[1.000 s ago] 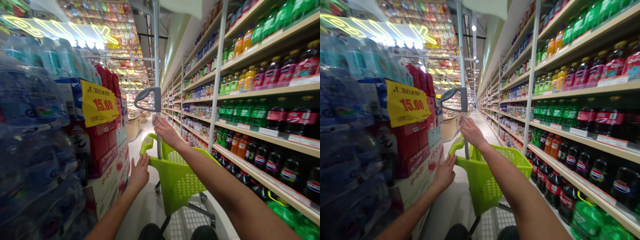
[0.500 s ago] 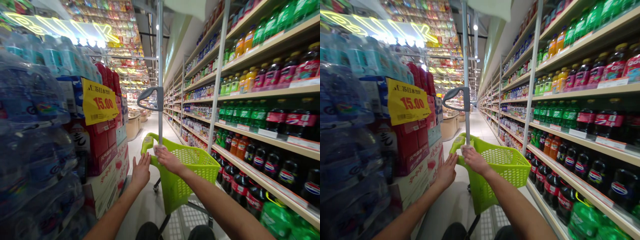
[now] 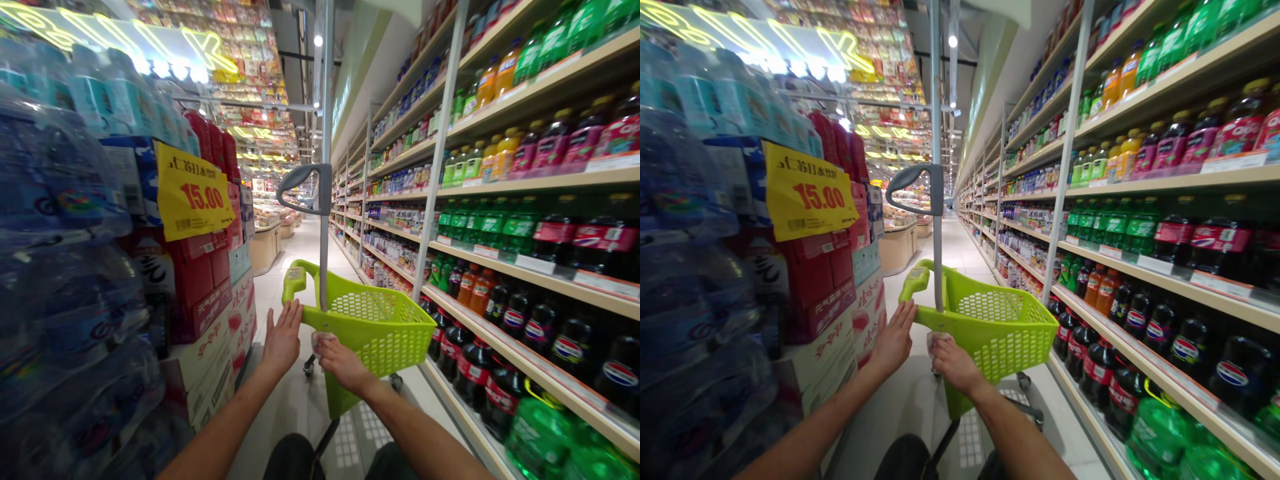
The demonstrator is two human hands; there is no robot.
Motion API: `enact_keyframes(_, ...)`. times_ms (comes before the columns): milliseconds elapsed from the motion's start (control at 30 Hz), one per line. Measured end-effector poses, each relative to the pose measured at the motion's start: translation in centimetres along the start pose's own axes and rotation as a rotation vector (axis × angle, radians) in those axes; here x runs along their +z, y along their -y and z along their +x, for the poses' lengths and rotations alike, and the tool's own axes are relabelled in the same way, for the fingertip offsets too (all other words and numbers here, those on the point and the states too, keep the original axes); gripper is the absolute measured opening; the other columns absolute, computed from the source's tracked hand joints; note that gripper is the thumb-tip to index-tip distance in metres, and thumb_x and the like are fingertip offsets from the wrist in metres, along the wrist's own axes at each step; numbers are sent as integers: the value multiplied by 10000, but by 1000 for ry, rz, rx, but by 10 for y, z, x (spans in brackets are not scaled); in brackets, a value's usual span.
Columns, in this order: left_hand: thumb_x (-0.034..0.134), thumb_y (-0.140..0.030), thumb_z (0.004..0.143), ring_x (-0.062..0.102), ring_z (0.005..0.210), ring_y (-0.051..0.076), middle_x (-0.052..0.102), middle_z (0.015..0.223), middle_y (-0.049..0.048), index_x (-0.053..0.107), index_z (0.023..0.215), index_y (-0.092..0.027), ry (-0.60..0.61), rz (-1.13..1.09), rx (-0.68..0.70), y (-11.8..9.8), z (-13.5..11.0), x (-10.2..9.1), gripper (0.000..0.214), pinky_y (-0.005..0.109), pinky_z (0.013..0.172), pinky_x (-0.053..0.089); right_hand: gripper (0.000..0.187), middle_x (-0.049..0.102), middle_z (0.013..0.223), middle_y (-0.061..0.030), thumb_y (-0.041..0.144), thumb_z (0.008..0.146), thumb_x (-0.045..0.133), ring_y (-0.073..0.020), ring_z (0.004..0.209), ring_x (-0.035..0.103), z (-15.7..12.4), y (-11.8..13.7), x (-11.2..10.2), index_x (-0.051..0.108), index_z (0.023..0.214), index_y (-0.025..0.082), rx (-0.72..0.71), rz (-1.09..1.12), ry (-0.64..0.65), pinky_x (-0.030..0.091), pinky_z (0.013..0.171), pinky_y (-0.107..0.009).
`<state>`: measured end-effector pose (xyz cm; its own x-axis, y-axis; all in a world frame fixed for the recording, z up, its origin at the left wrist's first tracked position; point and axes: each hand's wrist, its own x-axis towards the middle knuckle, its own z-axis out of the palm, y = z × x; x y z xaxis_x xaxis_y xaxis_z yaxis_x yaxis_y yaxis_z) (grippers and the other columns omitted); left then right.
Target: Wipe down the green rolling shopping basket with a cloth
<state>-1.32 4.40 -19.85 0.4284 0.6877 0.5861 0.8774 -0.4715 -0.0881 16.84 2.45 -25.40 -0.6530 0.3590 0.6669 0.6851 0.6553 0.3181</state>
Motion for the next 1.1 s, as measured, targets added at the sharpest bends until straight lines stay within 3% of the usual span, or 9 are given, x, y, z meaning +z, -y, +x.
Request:
enact_keyframes(167, 344, -64, 709, 283, 1318, 204, 332, 1415, 105, 355, 1322, -98, -71, 1, -3, 5, -4, 5, 615, 461, 1095, 174, 217, 573, 1211, -51, 172, 884, 460, -197, 1284, 331, 30, -6, -14, 637, 1007, 184, 131, 22, -149, 309, 1059, -436)
enact_keyframes(267, 336, -47, 708, 270, 1324, 201, 317, 1423, 109, 353, 1319, -102, -70, -10, -36, 11, -3, 6, 614, 473, 1101, 144, 207, 593, 1179, -61, 165, 876, 469, -195, 1250, 387, 31, -6, -16, 648, 977, 190, 163, 53, -157, 362, 1027, -416)
enact_keyframes(400, 350, -22, 678, 223, 1342, 197, 278, 1444, 91, 309, 1338, -136, -5, -41, -18, 19, 11, 0, 671, 495, 1103, 112, 215, 603, 1159, -75, 135, 869, 457, -196, 1231, 412, 20, 0, -19, 650, 954, 180, 190, 114, -137, 398, 999, -399)
enact_keyframes(533, 353, -32, 716, 281, 1316, 205, 382, 1394, 79, 375, 1284, -168, 124, -121, 22, 19, 29, -12, 584, 510, 1070, 195, 283, 564, 1212, -87, 84, 861, 412, -194, 1277, 343, 41, -7, -24, 631, 1018, 172, 325, 199, -197, 344, 1038, -426)
enact_keyframes(633, 384, -86, 774, 381, 1251, 212, 507, 1285, 63, 476, 1162, -193, 135, -166, 12, 14, 35, -20, 413, 489, 1029, 260, 280, 592, 1169, -81, 86, 854, 417, -176, 1241, 397, 52, -11, -15, 653, 959, 194, 347, 250, -222, 374, 1017, -407)
enact_keyframes(767, 444, -124, 787, 444, 1185, 200, 569, 1194, 41, 510, 1072, -216, 110, -176, 2, 7, 32, -27, 307, 443, 982, 301, 279, 578, 1194, -70, 87, 847, 437, -167, 1251, 383, 42, -11, -5, 656, 963, 215, 344, 297, -268, 364, 1025, -394)
enact_keyframes(933, 465, -137, 788, 484, 1122, 202, 602, 1121, 44, 532, 1000, -209, 84, -171, -23, -6, 28, -34, 234, 432, 923, 323, 313, 566, 1211, -66, 91, 843, 427, -174, 1239, 402, 31, -17, -20, 636, 1037, 221, 289, 401, -244, 352, 1032, -385)
enact_keyframes(1100, 477, -166, 786, 507, 1063, 219, 617, 1054, 60, 539, 958, -183, 72, -165, -29, -38, 24, -41, 184, 433, 902, 332, 329, 581, 1184, -69, 86, 823, 417, -183, 1230, 414, 16, -24, -36, 642, 1020, 221, 320, 464, -291, 361, 1025, -383)
